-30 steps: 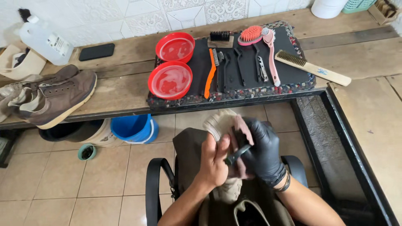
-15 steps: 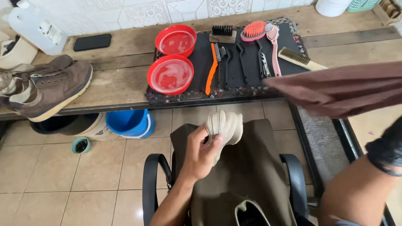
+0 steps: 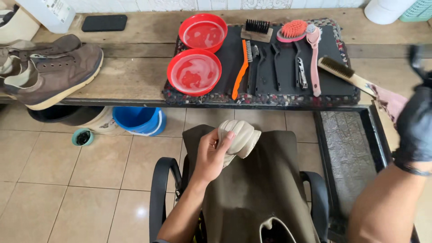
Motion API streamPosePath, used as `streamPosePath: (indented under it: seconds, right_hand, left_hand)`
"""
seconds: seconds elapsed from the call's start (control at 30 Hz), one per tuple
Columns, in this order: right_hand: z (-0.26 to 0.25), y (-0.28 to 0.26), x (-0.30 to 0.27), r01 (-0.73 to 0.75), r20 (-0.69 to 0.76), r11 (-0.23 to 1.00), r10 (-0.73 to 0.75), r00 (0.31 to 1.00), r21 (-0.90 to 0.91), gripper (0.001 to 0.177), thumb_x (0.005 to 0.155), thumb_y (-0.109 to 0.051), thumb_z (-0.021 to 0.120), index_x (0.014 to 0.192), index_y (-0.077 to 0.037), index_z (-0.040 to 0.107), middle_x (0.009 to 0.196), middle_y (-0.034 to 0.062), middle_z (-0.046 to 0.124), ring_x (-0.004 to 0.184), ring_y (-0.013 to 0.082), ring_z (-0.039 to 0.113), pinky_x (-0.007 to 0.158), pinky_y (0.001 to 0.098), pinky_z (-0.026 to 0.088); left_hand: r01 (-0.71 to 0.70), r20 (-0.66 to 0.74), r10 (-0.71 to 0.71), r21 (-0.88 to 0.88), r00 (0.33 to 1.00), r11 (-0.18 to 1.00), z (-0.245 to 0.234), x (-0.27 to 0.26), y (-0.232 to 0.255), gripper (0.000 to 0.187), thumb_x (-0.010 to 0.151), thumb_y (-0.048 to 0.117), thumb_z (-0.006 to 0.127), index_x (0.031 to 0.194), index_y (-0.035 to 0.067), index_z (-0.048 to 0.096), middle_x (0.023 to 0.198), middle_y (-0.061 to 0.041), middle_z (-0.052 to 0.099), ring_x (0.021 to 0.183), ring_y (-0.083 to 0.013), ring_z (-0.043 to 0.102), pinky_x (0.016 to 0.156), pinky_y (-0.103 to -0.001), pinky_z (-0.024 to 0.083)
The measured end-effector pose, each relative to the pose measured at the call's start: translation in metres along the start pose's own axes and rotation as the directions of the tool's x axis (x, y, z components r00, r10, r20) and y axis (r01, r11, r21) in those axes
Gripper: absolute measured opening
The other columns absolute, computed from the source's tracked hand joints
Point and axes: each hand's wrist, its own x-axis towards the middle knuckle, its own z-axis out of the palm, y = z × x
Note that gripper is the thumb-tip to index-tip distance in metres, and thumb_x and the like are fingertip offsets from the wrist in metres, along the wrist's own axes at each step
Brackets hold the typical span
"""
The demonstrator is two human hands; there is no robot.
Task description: The person cleans a shoe by hand using a brush and a cloth, then applies a dark liquid with a small brush to the edges before wiping it.
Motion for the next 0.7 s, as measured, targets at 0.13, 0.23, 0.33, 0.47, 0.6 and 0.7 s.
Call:
streamPosePath:
  seconds: [0.13,0.23,0.33,0.47,0.6,0.7]
  right_hand:
    - [0.059,-0.114,0.067,0.080,0.051,0.932,-0.104,0.993,0.353,0.020,0.107,0.012,0.050,0.124,0.007,0.059,0.113,0.0248,0.067,0.103,0.0394,0.063,0.092,0.0476,0.047]
    - [0.114,-0.180,0.112,0.237,0.060,0.921,-0.268,0.962,0.308,0.015,0.108,0.001,0.060,0.115,0.003,0.073,0.105,0.0216,0.073,0.089,0.0390,0.068,0.079,0.0468,0.049]
    - [0.183,-0.210,0.142,0.332,0.107,0.914,-0.364,0.925,0.233,0.021,0.100,-0.009,0.065,0.116,-0.011,0.079,0.105,0.0121,0.077,0.092,0.0395,0.067,0.069,0.0486,0.049]
    - [0.257,-0.229,0.163,0.456,0.068,0.886,-0.461,0.885,0.077,0.038,0.082,-0.012,0.062,0.114,-0.014,0.081,0.098,0.0139,0.073,0.084,0.0428,0.062,0.067,0.0537,0.044]
    - [0.298,-0.231,0.166,0.539,0.188,0.798,-0.505,0.842,-0.272,0.034,0.093,-0.023,0.059,0.120,-0.032,0.078,0.090,0.0069,0.069,0.089,0.0362,0.061,0.074,0.0523,0.043]
    - [0.294,-0.233,0.163,0.544,0.183,0.804,-0.512,0.839,-0.241,0.036,0.094,-0.022,0.058,0.125,-0.029,0.075,0.095,0.0079,0.068,0.092,0.0369,0.059,0.077,0.0543,0.042]
  left_hand:
    - [-0.002,-0.044,0.005,0.075,0.999,0.997,-0.003,-0.002,0.012,0.034,0.100,0.032,0.062,0.073,0.013,0.052,0.071,0.008,0.040,0.070,-0.0065,0.036,0.064,-0.026,0.031]
    - [-0.053,-0.044,0.059,0.113,0.997,0.992,-0.011,0.001,0.014,0.030,0.099,0.035,0.060,0.081,0.010,0.062,0.075,0.005,0.052,0.073,-0.0078,0.045,0.067,-0.028,0.037]
    - [-0.124,-0.051,0.132,0.141,0.990,0.982,-0.018,0.004,0.017,0.034,0.100,0.033,0.060,0.076,0.011,0.052,0.071,0.004,0.043,0.068,-0.0097,0.038,0.063,-0.028,0.034]
    - [-0.188,-0.103,0.218,0.244,0.971,0.951,-0.031,0.012,0.016,0.035,0.100,0.032,0.060,0.072,0.013,0.050,0.068,0.004,0.044,0.066,-0.0111,0.040,0.065,-0.029,0.036]
    - [-0.300,-0.109,0.350,0.324,0.930,0.897,-0.043,0.024,0.022,0.034,0.101,0.028,0.058,0.075,0.007,0.053,0.069,0.000,0.047,0.063,-0.0136,0.043,0.060,-0.031,0.037]
    - [-0.305,-0.148,0.383,0.380,0.912,0.873,-0.051,0.028,0.019,0.035,0.100,0.028,0.058,0.073,0.007,0.052,0.066,-0.001,0.047,0.060,-0.0134,0.042,0.057,-0.031,0.036]
